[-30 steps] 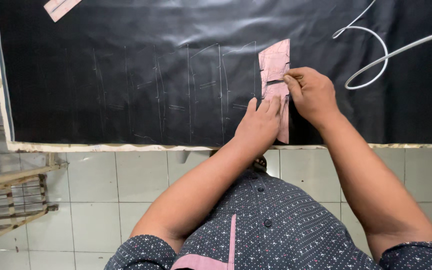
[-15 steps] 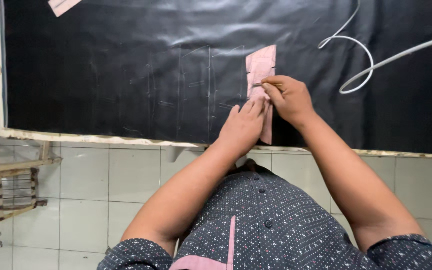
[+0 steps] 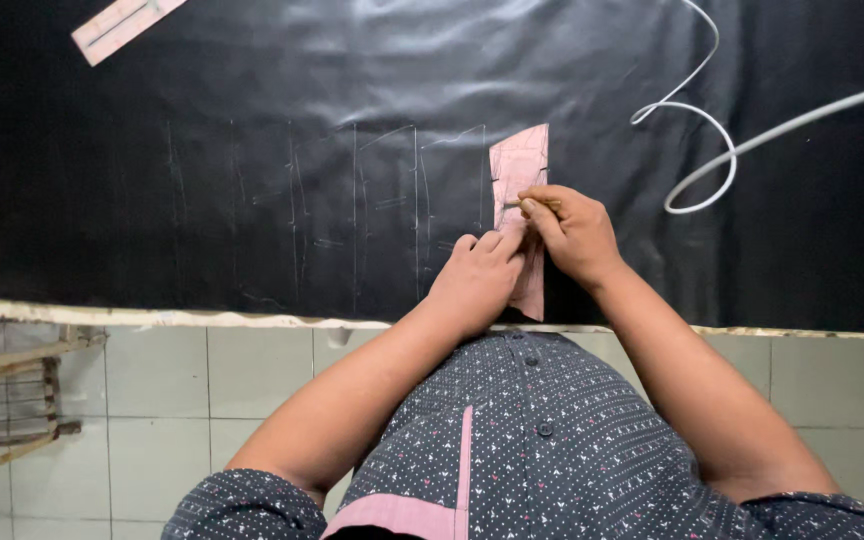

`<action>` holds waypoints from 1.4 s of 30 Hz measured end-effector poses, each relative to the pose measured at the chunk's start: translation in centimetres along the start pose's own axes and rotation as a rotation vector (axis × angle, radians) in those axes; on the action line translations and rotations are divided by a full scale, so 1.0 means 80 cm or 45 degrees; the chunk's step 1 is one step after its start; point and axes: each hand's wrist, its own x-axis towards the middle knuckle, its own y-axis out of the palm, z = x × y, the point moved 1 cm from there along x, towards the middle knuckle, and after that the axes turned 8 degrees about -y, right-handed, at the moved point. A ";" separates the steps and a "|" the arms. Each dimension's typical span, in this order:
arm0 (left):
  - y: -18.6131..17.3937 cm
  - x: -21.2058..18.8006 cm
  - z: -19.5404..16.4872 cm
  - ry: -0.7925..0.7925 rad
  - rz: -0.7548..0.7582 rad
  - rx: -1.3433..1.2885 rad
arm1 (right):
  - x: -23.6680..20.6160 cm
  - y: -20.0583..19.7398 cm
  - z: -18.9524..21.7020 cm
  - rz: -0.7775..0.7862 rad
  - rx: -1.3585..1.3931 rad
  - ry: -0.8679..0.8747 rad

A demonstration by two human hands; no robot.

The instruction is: The person aligns a pink pattern piece on a black marking sheet and traces around its edges with a marking pen. They reposition the piece, flip it over, and continue tracing the outline and internal marks onto the sheet below.

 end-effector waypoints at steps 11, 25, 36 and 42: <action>0.090 -0.069 -0.013 0.111 0.091 -0.199 | -0.134 0.025 -0.037 -0.217 -0.248 -0.091; 0.212 -0.094 -0.030 -0.791 0.061 -1.589 | -0.252 0.024 -0.187 0.079 0.794 0.809; 0.499 0.105 -0.161 -1.174 -0.088 -1.980 | -0.282 -0.109 -0.496 0.434 0.980 0.847; 0.573 0.145 -0.230 -1.241 -0.261 -1.671 | -0.306 -0.166 -0.589 0.559 0.956 0.834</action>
